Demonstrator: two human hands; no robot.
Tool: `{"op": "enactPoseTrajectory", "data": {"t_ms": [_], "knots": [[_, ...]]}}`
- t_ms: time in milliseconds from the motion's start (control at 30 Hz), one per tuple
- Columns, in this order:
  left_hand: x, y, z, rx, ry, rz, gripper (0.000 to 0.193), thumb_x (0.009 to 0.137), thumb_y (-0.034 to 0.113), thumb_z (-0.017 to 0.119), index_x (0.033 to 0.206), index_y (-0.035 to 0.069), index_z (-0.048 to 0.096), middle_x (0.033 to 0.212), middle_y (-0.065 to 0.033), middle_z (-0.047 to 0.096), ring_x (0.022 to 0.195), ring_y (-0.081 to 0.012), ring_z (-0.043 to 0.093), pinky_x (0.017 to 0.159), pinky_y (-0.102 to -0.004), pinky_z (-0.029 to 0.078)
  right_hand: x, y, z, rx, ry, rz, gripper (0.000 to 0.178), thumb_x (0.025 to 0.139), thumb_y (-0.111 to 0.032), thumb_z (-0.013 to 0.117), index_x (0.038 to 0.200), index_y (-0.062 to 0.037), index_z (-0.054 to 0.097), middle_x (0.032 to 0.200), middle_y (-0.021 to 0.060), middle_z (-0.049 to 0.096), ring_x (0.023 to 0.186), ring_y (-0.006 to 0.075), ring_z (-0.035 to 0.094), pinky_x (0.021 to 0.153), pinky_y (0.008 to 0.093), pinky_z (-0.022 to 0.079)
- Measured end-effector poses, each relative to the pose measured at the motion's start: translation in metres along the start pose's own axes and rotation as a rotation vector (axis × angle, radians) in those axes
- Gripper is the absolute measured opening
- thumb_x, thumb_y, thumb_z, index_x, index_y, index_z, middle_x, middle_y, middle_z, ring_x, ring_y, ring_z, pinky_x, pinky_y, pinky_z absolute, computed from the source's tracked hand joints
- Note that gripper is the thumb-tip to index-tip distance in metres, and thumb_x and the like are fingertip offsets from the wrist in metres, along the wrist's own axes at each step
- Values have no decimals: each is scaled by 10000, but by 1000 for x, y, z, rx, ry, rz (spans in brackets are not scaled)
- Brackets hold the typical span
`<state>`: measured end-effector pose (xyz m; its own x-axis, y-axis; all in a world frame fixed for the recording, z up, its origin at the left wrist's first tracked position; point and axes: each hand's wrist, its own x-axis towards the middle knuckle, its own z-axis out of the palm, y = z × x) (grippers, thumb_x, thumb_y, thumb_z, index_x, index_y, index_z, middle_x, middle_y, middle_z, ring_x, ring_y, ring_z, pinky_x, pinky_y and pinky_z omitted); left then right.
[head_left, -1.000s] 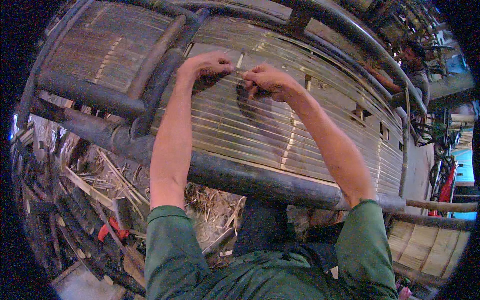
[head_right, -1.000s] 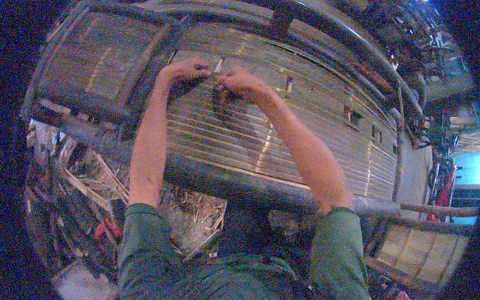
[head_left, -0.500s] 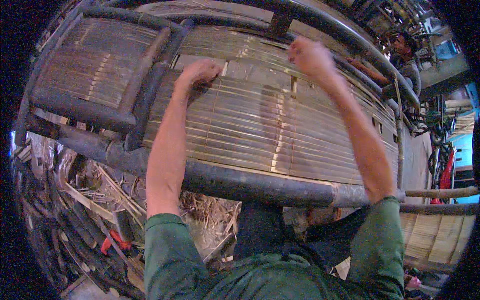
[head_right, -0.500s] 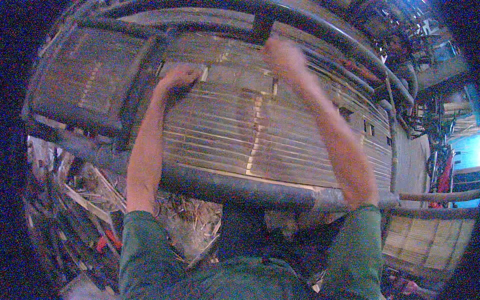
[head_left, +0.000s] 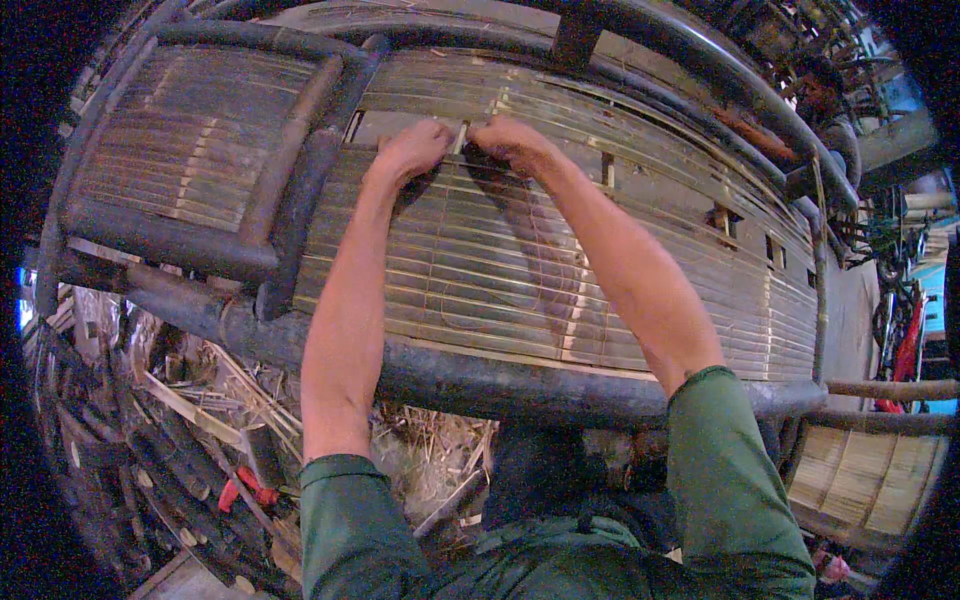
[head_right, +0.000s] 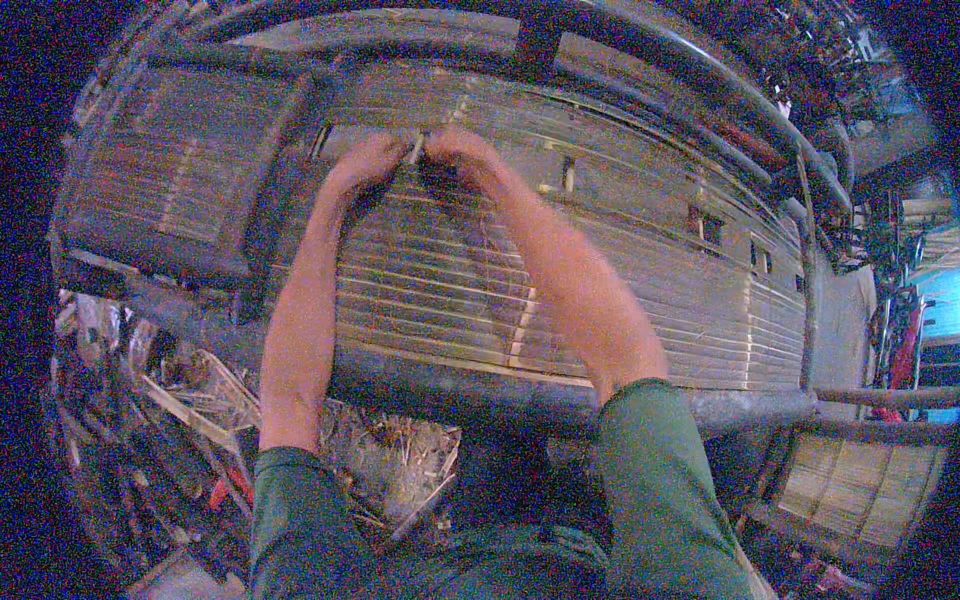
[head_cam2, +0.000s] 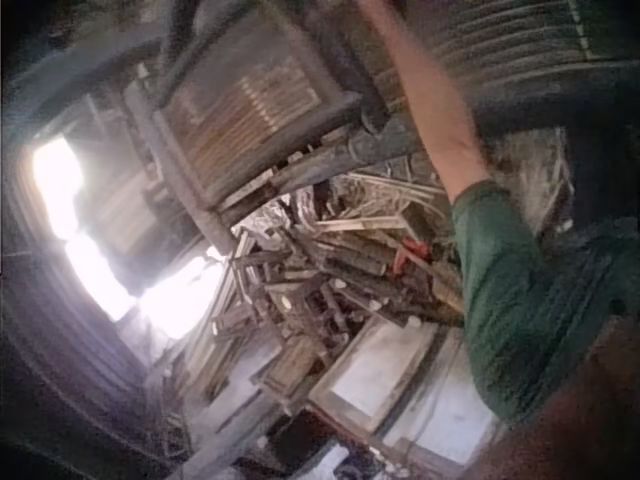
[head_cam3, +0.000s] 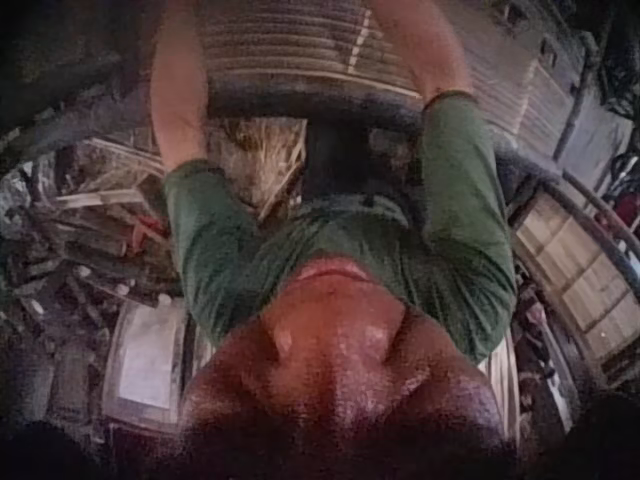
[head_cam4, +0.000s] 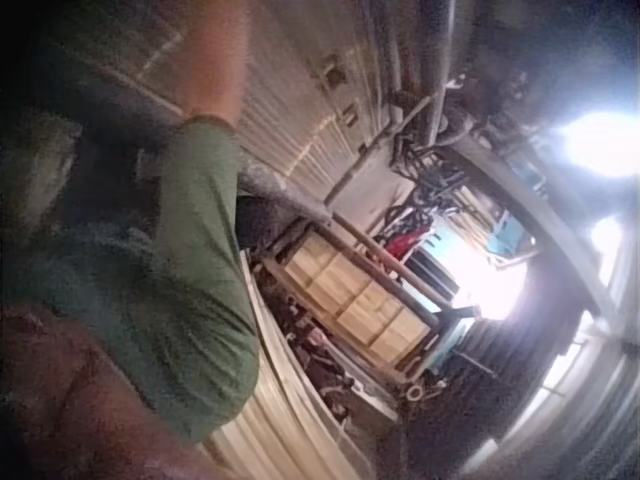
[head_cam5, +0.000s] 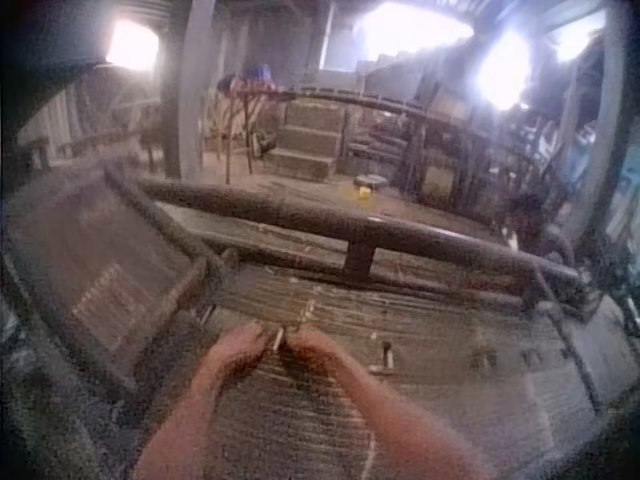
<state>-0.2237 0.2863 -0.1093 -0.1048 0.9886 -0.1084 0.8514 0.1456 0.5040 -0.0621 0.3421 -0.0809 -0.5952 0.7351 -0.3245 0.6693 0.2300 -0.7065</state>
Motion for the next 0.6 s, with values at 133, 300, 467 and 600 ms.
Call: {"op": "enactPoseTrajectory", "data": {"t_ms": [133,300,467,600], "knots": [[24,-2,18,21,102,62,364,840,295,485,881,-27,650,862,-212,656,787,-337,642,688,-429,478,14,24,-8,184,-123,-67,308,770,-378,576,669,-87,580,608,32,540,485,154,441,435,347,302],[31,-28,19,-424,51,9,255,781,214,594,683,-13,657,541,-79,508,514,-158,463,484,-351,353,18,16,2,351,-202,8,292,802,-368,557,628,-135,533,583,16,505,481,136,418,433,333,287],[14,16,-4,-554,56,-88,240,743,232,657,648,12,676,560,-49,519,519,-145,456,482,-335,346,46,45,0,6,-119,-70,254,813,-318,552,684,-99,567,638,67,564,554,186,498,507,356,370],[8,0,-15,-663,39,-47,213,747,230,666,723,22,707,671,-47,600,606,-150,515,570,-305,407,28,43,15,-180,285,-203,255,810,-266,534,854,-32,628,781,170,643,695,305,603,647,401,462]]}}
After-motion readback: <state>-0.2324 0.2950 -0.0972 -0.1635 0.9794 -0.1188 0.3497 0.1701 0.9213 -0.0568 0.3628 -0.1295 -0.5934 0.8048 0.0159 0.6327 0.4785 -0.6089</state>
